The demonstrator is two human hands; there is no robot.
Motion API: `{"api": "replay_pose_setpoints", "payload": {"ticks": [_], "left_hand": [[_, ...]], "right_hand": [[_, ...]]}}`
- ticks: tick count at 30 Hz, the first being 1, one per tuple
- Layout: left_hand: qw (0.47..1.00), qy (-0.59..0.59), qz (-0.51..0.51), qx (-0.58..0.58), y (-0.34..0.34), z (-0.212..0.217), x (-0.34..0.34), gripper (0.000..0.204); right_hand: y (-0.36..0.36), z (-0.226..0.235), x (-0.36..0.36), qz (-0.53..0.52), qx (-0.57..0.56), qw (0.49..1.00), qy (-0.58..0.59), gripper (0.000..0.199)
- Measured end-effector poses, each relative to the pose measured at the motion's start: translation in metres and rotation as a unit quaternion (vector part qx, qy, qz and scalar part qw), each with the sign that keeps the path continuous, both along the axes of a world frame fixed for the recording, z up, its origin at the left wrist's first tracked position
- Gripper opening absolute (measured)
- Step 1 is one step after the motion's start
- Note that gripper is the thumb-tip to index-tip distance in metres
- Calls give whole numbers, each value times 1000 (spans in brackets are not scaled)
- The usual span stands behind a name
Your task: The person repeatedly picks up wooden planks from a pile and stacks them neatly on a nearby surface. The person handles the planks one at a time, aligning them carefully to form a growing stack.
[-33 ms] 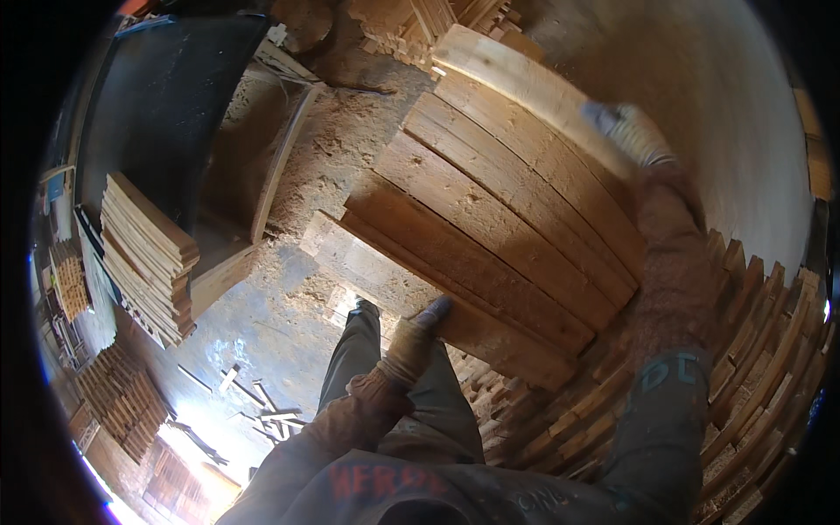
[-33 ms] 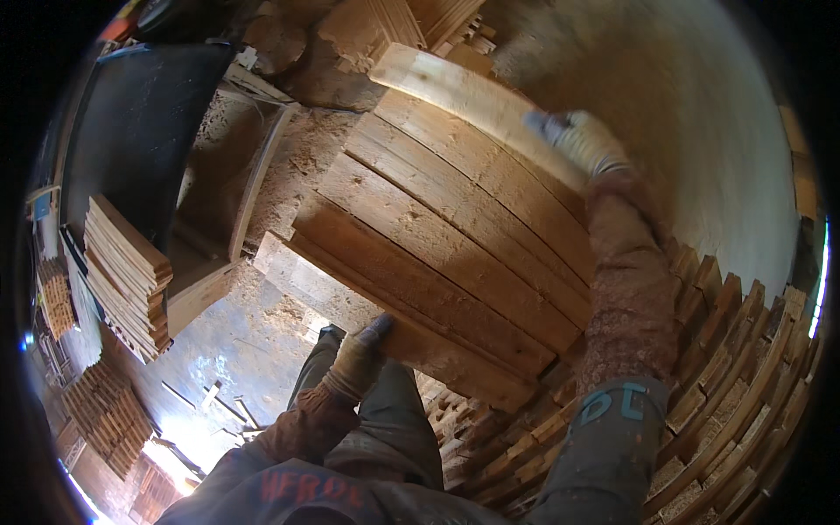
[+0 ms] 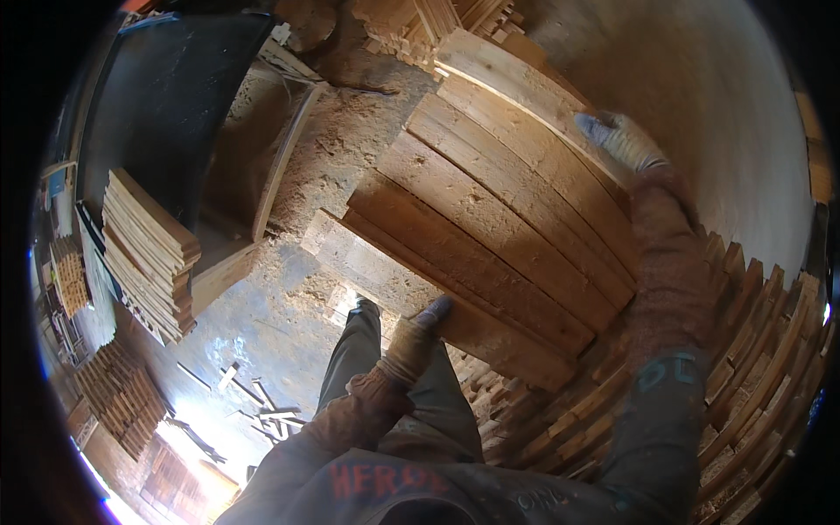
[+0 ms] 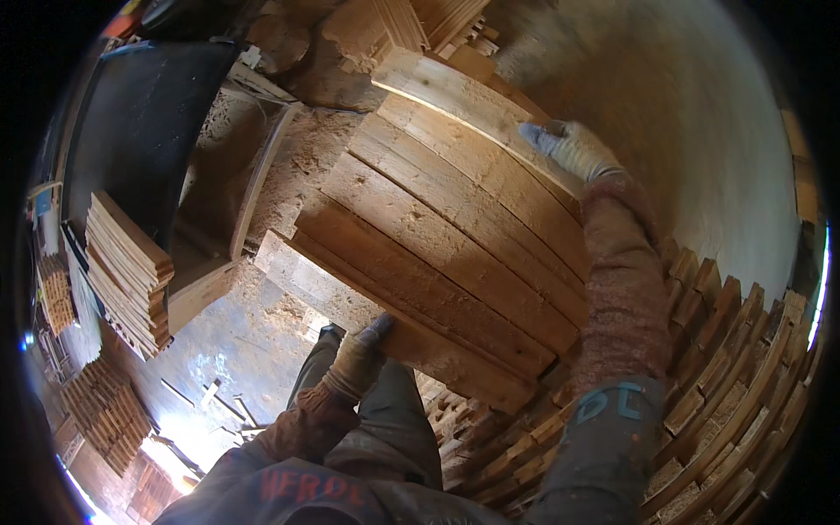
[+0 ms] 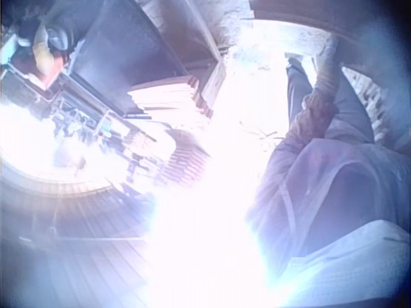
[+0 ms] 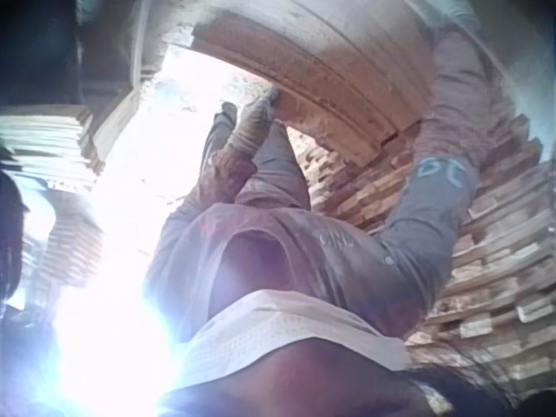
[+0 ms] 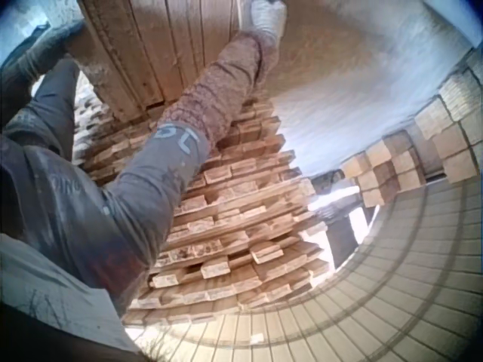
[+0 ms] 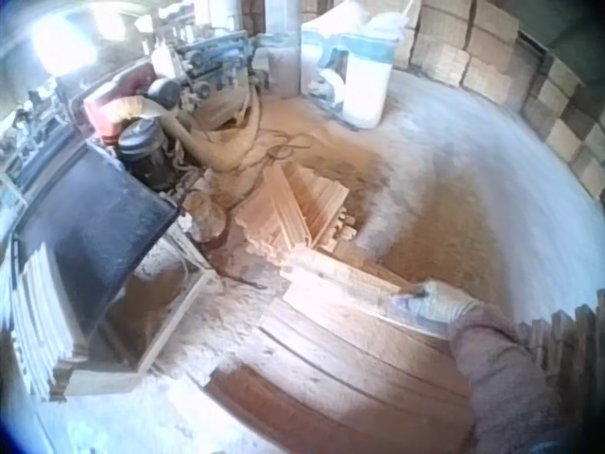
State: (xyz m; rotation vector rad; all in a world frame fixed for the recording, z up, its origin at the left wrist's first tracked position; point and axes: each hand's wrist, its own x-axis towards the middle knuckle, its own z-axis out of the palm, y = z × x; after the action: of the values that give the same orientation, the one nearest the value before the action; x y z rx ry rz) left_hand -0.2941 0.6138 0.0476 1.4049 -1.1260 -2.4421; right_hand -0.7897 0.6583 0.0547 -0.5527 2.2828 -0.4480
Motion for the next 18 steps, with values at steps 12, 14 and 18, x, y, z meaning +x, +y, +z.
{"api": "replay_pose_setpoints", "payload": {"ticks": [12,14,18], "left_hand": [[970,91,55,217,5,-12,-40,46],[962,126,60,235,13,-41,-17,47],[969,213,-80,-98,20,-62,-25,40]], "right_hand": [[-27,77,-10,5,-93,979,-181,100],[-42,97,26,-66,-52,967,-241,101],[6,24,27,37,-9,980,-196,104]]}}
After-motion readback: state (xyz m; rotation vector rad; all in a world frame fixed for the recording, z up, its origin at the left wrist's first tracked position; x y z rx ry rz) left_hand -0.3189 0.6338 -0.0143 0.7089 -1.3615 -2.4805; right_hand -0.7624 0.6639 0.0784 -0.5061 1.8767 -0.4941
